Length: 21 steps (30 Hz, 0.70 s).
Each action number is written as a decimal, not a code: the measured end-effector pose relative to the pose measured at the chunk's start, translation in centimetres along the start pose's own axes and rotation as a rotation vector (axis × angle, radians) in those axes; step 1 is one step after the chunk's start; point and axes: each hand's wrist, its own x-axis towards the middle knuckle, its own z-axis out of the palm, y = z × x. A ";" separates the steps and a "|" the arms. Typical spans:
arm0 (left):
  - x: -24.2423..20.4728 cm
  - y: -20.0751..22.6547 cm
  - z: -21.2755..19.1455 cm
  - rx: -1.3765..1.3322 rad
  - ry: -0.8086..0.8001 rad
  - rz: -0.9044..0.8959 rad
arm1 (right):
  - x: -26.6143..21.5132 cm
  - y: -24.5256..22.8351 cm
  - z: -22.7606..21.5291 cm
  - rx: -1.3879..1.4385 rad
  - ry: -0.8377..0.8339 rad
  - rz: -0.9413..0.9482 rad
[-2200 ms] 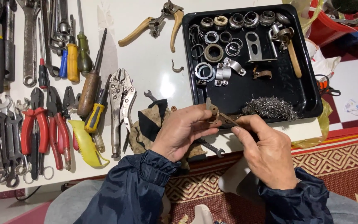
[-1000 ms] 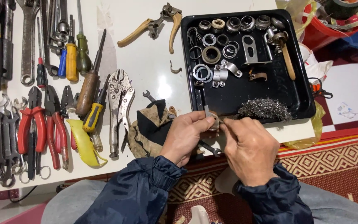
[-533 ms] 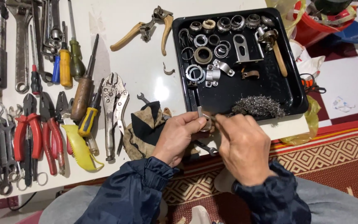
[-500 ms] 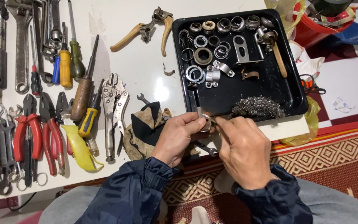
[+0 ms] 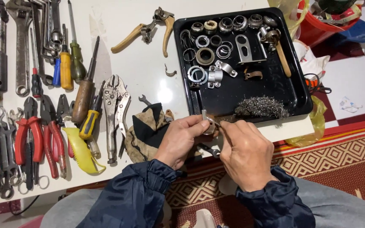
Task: Using a small needle file to smooth or shape the edges of a metal component on a workbench.
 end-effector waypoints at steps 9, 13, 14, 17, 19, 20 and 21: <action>-1.5 2.8 1.0 0.079 0.037 -0.098 | 0.1 -0.5 0.0 -0.122 0.074 -0.104; -1.7 3.3 1.2 0.022 0.010 -0.108 | 0.2 -0.4 0.0 -0.201 0.083 -0.113; -1.7 3.3 1.2 -0.004 0.009 -0.106 | 0.1 -0.3 0.0 -0.215 0.076 -0.111; -1.6 3.3 1.3 0.004 0.032 -0.107 | 0.2 0.0 0.4 -0.254 0.076 -0.115; -1.8 3.2 1.6 0.033 0.059 -0.114 | 0.2 0.5 1.0 -0.277 0.078 -0.125; -2.1 3.2 2.0 0.160 0.061 -0.102 | 0.2 0.9 1.4 -0.297 0.060 -0.134; -2.2 3.4 2.3 0.292 0.059 -0.087 | 0.4 1.2 1.9 -0.317 0.046 -0.137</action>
